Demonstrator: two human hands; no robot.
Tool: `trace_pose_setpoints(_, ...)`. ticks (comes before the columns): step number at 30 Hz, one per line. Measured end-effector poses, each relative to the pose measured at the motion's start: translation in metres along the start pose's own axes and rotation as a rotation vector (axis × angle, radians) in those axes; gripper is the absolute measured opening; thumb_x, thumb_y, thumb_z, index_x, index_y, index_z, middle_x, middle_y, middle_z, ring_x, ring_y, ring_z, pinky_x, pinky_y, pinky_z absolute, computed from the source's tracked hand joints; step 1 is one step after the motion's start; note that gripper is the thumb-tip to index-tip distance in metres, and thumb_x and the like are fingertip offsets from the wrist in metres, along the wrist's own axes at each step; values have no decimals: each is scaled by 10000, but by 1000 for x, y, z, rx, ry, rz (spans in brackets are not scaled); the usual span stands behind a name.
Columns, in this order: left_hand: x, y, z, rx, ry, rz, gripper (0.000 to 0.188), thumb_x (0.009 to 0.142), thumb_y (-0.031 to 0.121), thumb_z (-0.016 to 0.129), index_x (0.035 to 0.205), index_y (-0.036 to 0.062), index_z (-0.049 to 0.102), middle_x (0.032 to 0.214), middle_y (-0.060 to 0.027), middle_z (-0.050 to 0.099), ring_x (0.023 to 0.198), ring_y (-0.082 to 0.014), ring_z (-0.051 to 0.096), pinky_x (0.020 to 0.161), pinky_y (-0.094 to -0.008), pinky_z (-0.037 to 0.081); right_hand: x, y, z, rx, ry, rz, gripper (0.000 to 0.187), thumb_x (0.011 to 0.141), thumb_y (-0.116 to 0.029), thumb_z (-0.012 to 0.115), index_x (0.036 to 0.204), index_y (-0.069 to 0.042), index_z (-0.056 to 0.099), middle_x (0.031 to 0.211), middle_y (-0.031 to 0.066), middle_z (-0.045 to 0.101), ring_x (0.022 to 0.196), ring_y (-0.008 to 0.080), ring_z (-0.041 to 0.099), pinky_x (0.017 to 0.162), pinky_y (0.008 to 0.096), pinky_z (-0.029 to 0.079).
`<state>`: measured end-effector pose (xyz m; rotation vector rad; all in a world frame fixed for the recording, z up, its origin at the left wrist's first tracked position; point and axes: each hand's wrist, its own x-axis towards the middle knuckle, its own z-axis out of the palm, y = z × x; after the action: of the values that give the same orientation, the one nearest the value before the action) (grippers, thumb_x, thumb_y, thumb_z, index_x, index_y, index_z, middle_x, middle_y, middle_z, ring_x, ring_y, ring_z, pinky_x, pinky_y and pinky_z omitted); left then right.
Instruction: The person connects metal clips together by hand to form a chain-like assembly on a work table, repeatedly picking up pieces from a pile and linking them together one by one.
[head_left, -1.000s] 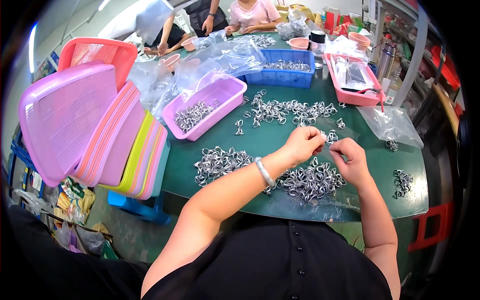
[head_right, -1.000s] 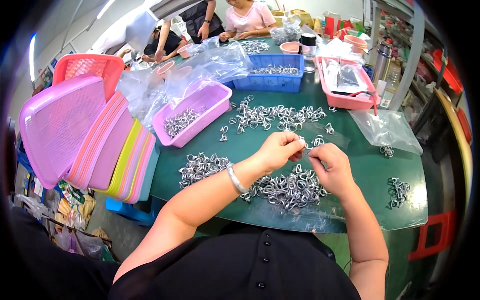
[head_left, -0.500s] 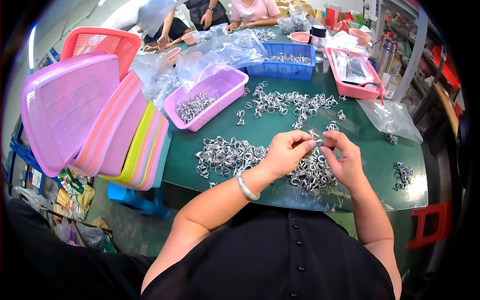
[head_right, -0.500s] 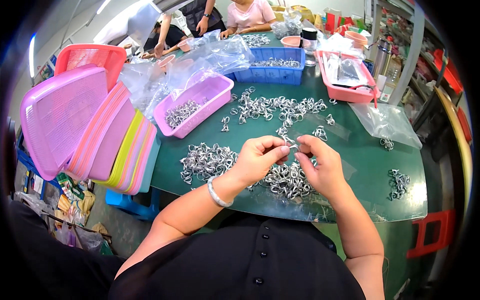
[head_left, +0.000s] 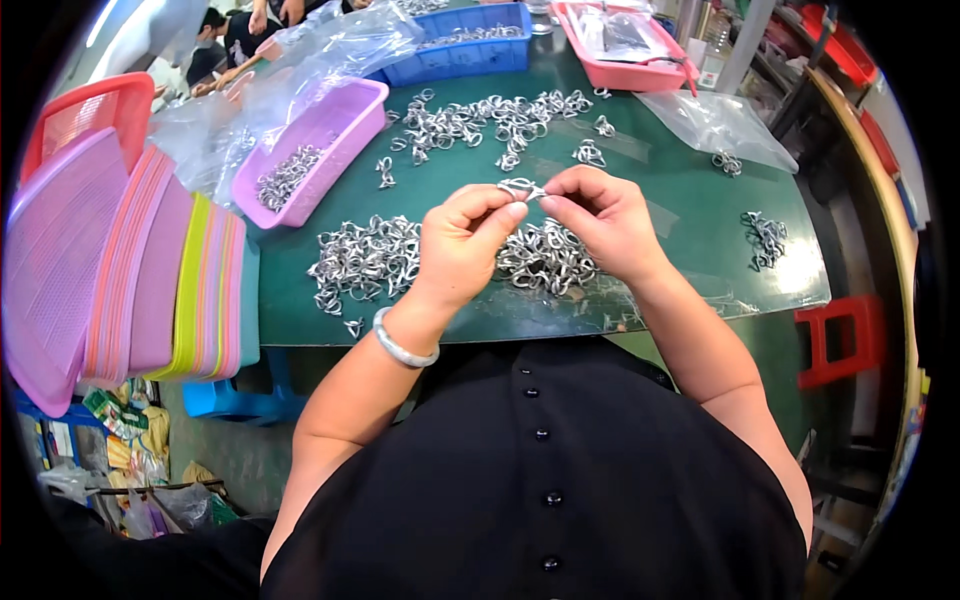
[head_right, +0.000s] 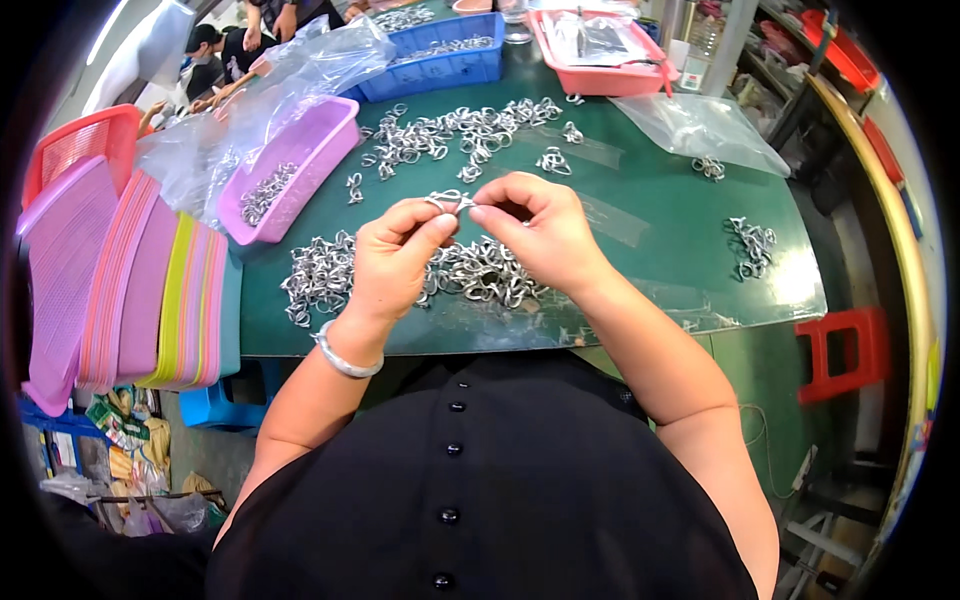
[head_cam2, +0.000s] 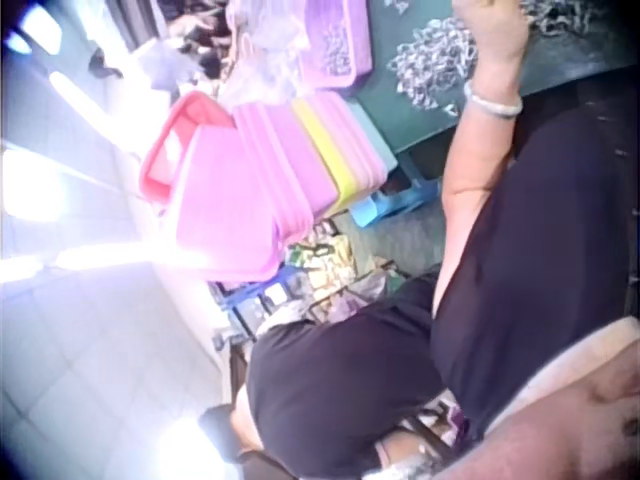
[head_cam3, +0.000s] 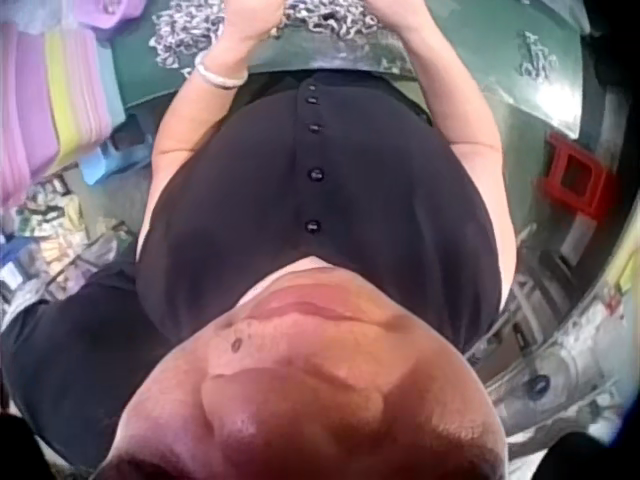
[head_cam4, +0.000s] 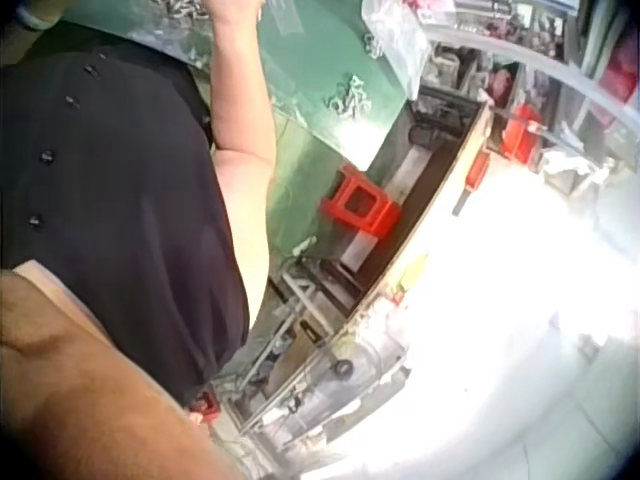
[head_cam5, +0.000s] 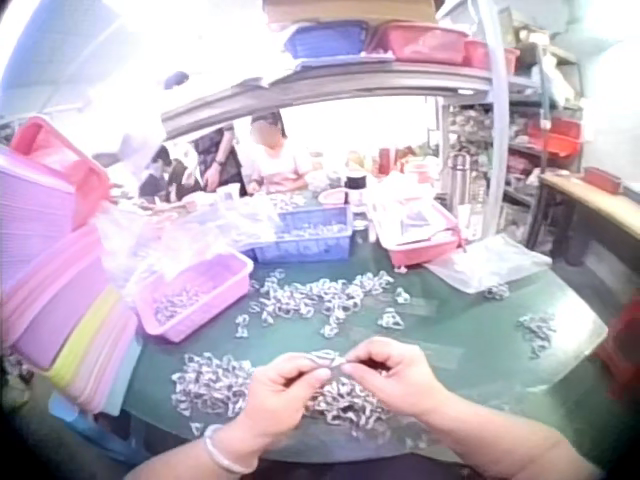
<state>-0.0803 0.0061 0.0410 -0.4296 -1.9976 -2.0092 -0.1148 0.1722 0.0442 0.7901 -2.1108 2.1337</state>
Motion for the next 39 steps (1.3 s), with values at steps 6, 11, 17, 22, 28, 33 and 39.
trace_pose_setpoints(6,-6,-3,-3,125,16,122,41,762,-15,576,800,-21,588,846,-71,549,745,-132,529,650,-230,436,-7,-8,1,-143,-24,-107,68,743,-39,616,780,2,576,698,9,531,602,60,462,538,213,388)
trace_pose_setpoints(11,1,7,3,422,-29,361,104,727,69,624,802,8,587,829,-120,570,748,-217,556,660,-302,450,-6,-3,-5,-178,6,-190,76,710,33,596,764,5,550,764,48,552,651,88,507,576,220,421)
trace_pose_setpoints(17,1,22,-4,377,-31,251,89,769,57,590,827,-9,601,844,-98,584,712,-142,551,592,-236,428,-1,-3,9,161,-37,1,26,751,37,564,760,13,558,931,58,553,691,42,502,584,177,410)
trace_pose_setpoints(22,-2,19,2,356,11,252,85,771,37,577,833,-17,596,831,-94,581,668,-135,553,568,-228,429,-3,-5,4,140,-62,-53,27,742,45,565,747,19,560,948,59,545,672,32,477,571,168,389)
trace_pose_setpoints(28,-7,20,4,347,5,247,71,769,40,588,821,-8,595,767,-74,570,620,-113,518,530,-216,403,-8,-11,2,134,-78,-63,21,759,14,567,779,21,569,932,62,550,682,54,498,600,186,413)
trace_pose_setpoints(33,-11,26,3,383,-16,295,63,760,37,596,806,-7,597,747,-70,571,619,-120,507,518,-231,383,-11,-14,2,612,-73,213,159,750,25,586,896,4,528,881,83,571,750,123,558,683,247,473)
trace_pose_setpoints(39,-7,15,-1,330,53,169,151,787,81,596,667,14,534,595,20,444,552,-50,387,482,-211,318,-5,-13,3,531,-29,99,268,717,49,606,949,-12,487,912,85,557,828,159,559,743,287,480)
